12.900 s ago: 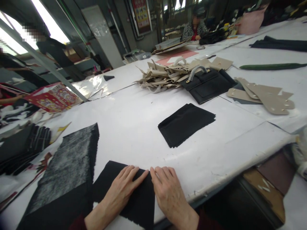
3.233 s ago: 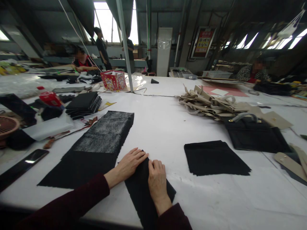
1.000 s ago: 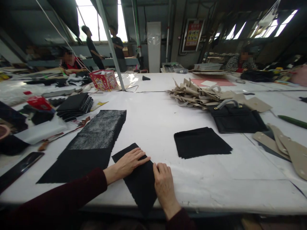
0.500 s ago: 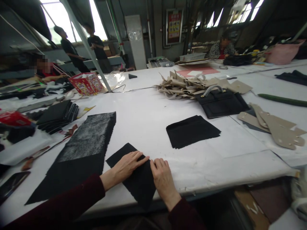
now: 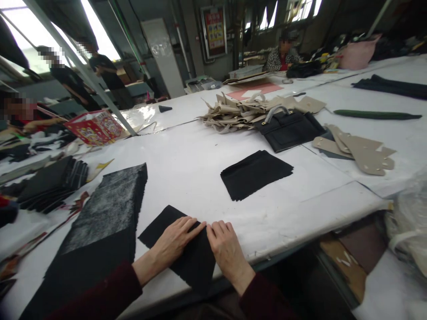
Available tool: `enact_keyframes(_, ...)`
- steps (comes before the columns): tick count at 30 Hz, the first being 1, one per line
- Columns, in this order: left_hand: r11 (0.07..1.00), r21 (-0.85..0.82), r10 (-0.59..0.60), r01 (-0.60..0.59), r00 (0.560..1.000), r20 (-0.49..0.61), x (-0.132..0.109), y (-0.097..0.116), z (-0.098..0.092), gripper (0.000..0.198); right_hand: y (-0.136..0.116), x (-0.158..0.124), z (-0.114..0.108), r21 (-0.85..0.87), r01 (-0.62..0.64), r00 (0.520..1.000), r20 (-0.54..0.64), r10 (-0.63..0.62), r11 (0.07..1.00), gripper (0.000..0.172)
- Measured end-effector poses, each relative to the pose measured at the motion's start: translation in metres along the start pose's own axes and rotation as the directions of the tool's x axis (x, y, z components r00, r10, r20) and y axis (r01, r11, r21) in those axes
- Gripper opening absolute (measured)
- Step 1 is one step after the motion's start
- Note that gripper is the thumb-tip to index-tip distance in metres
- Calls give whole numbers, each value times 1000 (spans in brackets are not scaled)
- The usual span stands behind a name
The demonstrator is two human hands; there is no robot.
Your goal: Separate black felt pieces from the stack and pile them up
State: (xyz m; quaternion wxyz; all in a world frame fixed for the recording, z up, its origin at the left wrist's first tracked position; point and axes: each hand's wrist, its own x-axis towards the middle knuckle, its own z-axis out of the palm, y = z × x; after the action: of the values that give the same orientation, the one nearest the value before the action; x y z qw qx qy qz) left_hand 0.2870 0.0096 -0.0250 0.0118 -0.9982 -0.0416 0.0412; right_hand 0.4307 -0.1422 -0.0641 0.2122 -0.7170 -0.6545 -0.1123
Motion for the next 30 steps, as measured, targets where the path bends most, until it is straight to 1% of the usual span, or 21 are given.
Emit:
enact_keyframes(6, 997, -38, 64, -66, 997, -43, 4, 1, 7, 53, 0, -3, -5, -14, -28, 999, 20, 29, 1000, 26)
enact_keyframes(11, 997, -32, 63, -64, 997, -44, 6, 5, 12, 62, 0, -8, -8, -10, -66, 997, 39, 66, 998, 26)
enact_keyframes(16, 997, -4, 71, -71, 996, -59, 8, 8, 12, 64, -1, -13, -7, 0, -92, 996, 18, 92, 996, 25)
enact_keyframes(24, 991, -74, 108, -113, 992, -70, 10, 8, 10, 63, -1, -17, -6, 4, -111, 994, -14, 111, 994, 25)
enact_keyframes(30, 991, -107, 70, -75, 996, -53, 12, 15, 7, 60, -1, -17, -9, -3, -105, 994, -6, 105, 994, 25)
